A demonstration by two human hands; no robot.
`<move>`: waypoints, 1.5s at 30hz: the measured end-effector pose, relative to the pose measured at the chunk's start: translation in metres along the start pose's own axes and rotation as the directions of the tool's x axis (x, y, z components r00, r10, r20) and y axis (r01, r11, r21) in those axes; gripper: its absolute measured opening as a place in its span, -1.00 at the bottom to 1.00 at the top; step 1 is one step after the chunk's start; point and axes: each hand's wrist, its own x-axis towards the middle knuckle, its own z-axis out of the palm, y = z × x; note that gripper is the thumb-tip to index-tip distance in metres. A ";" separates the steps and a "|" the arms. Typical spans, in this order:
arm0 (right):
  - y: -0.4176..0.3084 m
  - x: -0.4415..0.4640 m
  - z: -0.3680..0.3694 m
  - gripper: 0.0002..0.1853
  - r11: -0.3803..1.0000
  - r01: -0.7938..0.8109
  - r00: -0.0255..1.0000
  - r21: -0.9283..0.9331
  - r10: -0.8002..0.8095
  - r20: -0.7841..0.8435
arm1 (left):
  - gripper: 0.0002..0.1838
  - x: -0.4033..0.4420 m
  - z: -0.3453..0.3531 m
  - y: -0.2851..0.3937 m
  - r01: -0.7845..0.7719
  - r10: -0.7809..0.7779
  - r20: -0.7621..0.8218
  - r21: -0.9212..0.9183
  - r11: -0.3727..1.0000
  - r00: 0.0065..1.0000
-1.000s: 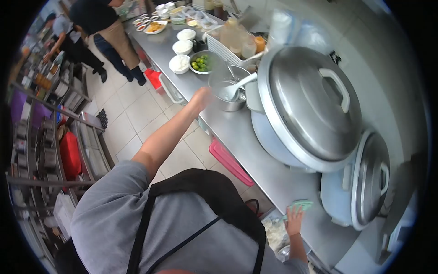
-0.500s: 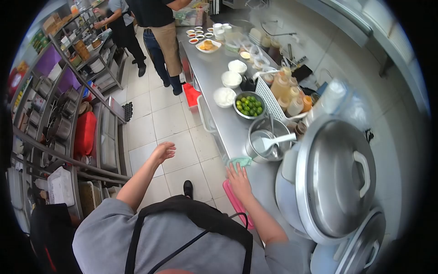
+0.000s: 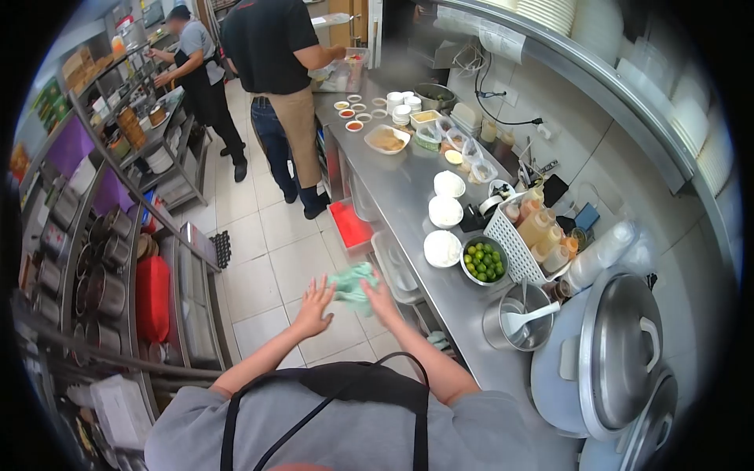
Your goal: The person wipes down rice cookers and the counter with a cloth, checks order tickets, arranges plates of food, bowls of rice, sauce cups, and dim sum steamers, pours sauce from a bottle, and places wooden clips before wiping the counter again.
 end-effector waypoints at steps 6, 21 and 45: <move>-0.025 0.056 0.051 -0.66 0.875 0.345 0.924 -0.340 -0.381 -0.041 | -0.13 0.082 -0.017 0.027 -0.175 0.117 0.210 0.285 0.942 0.971; -0.122 0.241 -0.056 -0.62 0.838 0.145 0.836 -0.526 -0.388 -0.387 | -0.64 0.336 -0.132 -0.037 -0.296 0.411 0.256 -0.388 0.873 0.875; -0.108 0.438 -0.108 -0.33 0.166 -0.644 0.690 -0.747 -0.297 -0.660 | -0.19 0.963 -0.187 0.117 -0.457 0.407 -0.250 -0.689 0.563 0.879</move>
